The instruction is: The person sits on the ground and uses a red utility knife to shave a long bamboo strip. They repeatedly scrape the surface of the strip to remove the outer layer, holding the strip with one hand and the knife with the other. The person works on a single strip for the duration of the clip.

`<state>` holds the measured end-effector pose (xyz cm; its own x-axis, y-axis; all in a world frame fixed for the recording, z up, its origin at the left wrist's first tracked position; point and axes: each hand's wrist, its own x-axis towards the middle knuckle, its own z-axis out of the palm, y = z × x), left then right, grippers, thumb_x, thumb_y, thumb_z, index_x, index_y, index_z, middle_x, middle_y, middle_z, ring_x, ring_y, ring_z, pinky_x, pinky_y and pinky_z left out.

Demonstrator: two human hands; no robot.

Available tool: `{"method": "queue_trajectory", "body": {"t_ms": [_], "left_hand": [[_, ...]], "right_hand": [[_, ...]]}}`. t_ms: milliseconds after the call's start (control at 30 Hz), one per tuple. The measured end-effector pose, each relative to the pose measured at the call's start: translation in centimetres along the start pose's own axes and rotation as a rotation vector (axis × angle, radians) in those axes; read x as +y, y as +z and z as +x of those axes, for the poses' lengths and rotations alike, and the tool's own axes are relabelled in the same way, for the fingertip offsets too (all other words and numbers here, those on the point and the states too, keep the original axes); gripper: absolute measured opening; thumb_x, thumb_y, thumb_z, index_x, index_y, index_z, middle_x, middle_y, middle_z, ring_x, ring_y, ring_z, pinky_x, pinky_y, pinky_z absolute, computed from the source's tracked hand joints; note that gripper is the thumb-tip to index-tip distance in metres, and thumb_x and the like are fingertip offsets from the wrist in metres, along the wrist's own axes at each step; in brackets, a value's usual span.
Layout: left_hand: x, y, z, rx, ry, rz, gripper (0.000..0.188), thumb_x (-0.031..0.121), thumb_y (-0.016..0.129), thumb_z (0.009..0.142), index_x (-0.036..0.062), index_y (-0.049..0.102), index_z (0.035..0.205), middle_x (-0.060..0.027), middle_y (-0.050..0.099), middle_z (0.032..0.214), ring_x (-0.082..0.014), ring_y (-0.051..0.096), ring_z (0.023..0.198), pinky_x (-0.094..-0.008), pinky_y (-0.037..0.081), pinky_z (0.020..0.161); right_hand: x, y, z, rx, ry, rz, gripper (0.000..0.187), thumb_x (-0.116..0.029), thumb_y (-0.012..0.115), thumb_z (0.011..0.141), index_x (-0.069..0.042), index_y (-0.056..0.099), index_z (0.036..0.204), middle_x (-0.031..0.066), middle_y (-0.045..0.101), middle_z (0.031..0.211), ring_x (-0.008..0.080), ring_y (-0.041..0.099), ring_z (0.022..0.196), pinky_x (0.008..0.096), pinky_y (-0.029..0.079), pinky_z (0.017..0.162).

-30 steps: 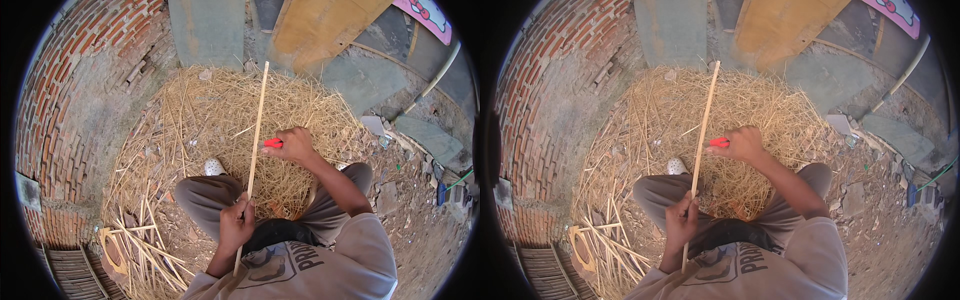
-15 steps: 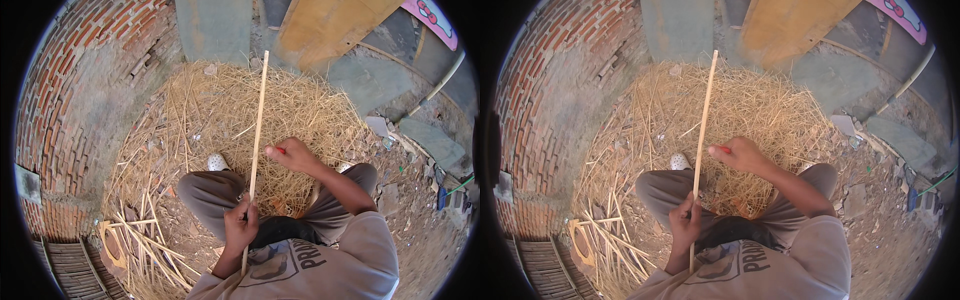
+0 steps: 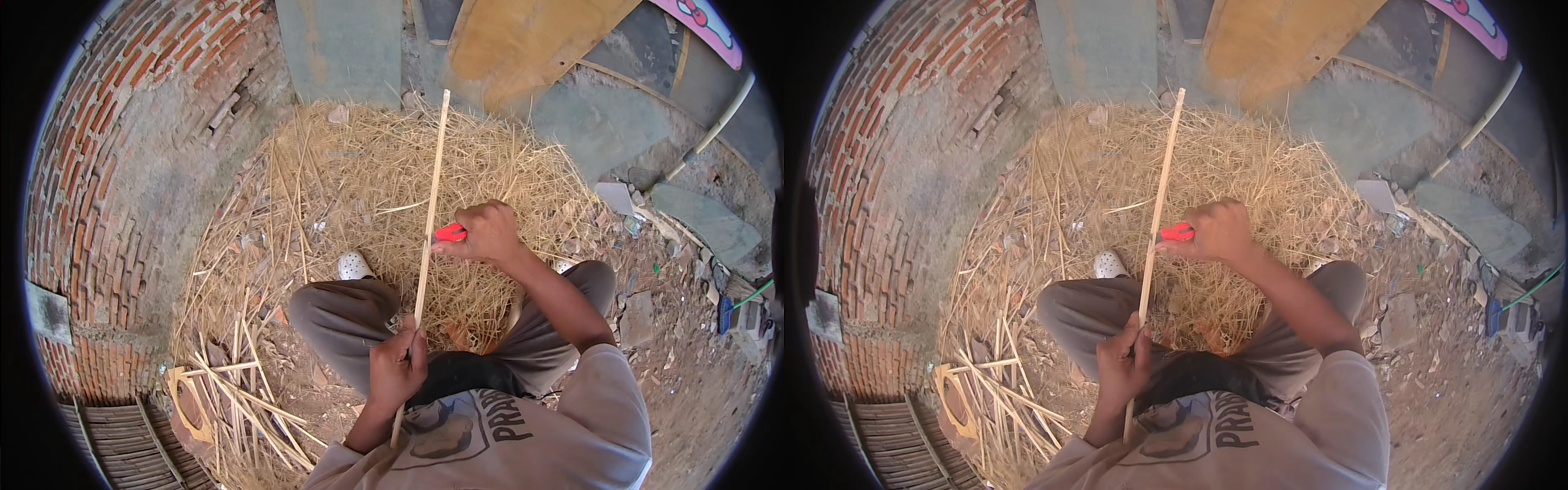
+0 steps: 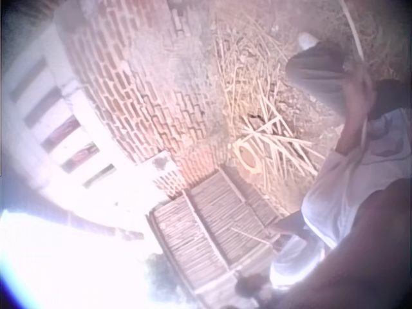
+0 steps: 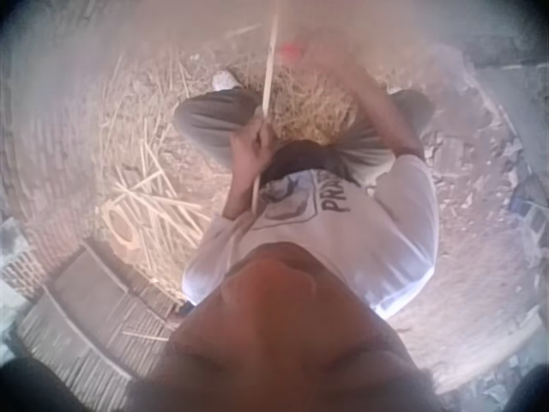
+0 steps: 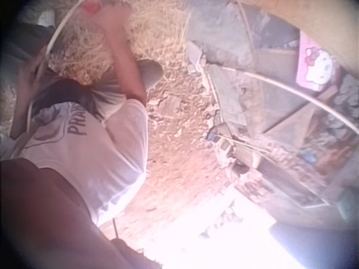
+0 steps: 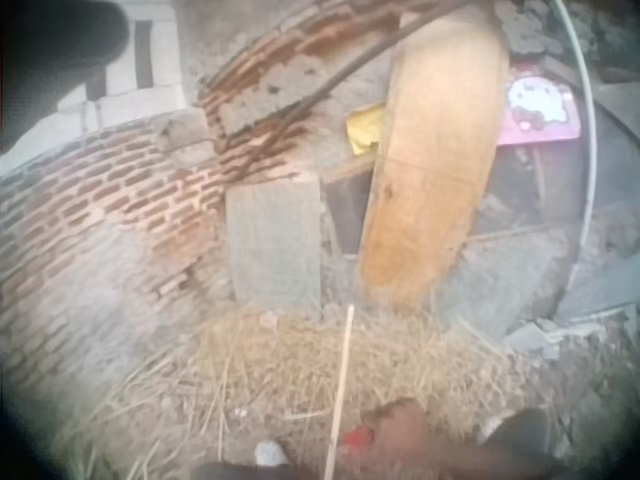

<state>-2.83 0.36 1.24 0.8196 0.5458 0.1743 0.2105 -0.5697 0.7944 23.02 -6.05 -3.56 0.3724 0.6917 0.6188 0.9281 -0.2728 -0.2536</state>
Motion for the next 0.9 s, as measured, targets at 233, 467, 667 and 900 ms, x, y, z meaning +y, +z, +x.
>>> {"method": "queue_trajectory", "body": {"t_ms": [233,467,667,900], "left_hand": [[0.0,-0.5,0.1,-0.032,0.029,-0.014,0.010,0.004,0.062,0.089,-0.0051,0.065,0.087,-0.0196,0.056,0.062,-0.0243,0.059,0.048,-0.0314,0.044,0.048],[-1.0,-0.9,-3.9,-0.170,-0.059,-0.174,0.009,0.003,0.061,0.089,-0.0051,0.066,0.089,-0.0150,0.052,0.057,-0.0097,0.051,0.049,-0.0278,0.043,0.050],[-1.3,-1.2,-1.5,-0.018,-0.104,-0.185,0.014,0.004,0.059,0.091,-0.0048,0.063,0.082,-0.0110,0.047,0.055,-0.0050,0.044,0.053,-0.0245,0.041,0.051],[-0.4,-0.9,-0.9,0.003,-0.095,-0.164,0.013,0.002,0.060,0.091,-0.0075,0.065,0.096,-0.0055,0.051,0.060,-0.0024,0.044,0.062,-0.0217,0.042,0.056]], "right_hand": [[0.5,0.7,0.0,-0.021,0.026,-0.029,0.070,-0.081,0.059,0.070,-0.013,0.056,0.052,0.0033,0.046,0.041,0.0207,0.051,0.037,0.0350,0.041,0.040],[7.0,-0.3,2.1,-0.279,0.562,-0.032,0.073,-0.077,0.041,0.086,-0.012,0.067,0.062,0.0036,0.052,0.044,0.0189,0.058,0.045,0.0354,0.044,0.042],[-1.3,0.5,-0.2,-0.223,0.177,0.118,0.069,-0.077,0.053,0.077,-0.011,0.065,0.059,0.0062,0.056,0.047,0.0241,0.058,0.043,0.0369,0.046,0.044],[-3.7,-0.9,-1.0,-0.194,0.008,0.137,0.069,-0.078,0.059,0.073,-0.012,0.061,0.054,0.0060,0.055,0.046,0.0233,0.058,0.041,0.0364,0.044,0.042]]}}
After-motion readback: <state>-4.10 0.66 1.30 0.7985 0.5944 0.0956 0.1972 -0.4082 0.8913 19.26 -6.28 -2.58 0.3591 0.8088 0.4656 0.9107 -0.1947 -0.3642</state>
